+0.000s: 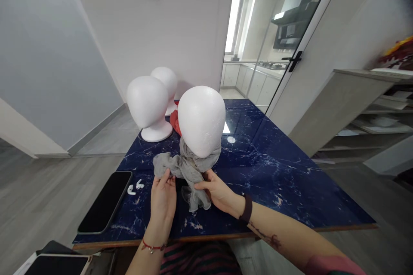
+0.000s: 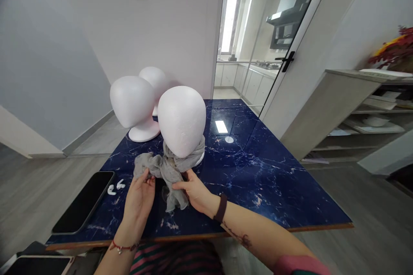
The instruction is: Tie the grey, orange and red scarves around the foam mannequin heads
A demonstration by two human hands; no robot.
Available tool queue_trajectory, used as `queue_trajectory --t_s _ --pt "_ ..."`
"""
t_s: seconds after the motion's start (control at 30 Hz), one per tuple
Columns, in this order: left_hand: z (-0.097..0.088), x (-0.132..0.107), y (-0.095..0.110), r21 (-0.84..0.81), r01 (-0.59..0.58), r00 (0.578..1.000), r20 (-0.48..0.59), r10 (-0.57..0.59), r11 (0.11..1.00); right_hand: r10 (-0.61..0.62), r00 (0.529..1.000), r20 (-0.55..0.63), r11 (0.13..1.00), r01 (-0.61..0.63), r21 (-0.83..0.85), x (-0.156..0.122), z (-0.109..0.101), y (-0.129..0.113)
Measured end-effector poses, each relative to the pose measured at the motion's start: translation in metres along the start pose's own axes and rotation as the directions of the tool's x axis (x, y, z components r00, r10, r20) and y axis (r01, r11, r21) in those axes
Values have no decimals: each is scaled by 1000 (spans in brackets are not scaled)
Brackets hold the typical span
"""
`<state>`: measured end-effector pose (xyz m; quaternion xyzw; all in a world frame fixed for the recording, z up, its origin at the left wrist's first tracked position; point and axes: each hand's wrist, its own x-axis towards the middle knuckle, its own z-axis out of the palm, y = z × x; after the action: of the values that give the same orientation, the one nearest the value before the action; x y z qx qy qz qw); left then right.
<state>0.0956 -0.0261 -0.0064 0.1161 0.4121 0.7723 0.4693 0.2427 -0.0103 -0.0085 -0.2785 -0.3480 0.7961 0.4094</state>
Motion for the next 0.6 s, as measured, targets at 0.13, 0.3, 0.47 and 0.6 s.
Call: queue_trajectory --t_s 0.13,0.3,0.47,0.6 --pt "1 -10 -1 443 -422 906 239 349 791 11 998 -69 999 -8 37 5 -2 1" --pt "2 -4 6 614 -761 648 713 267 209 -74 993 -87 997 73 -15 4 0 3" --pt "9 7 17 483 -875 483 875 10 -16 -180 980 -90 976 167 -142 5 -3 6" --pt "15 13 25 412 -910 407 909 -95 46 -271 959 -79 918 233 -322 8 -7 11"
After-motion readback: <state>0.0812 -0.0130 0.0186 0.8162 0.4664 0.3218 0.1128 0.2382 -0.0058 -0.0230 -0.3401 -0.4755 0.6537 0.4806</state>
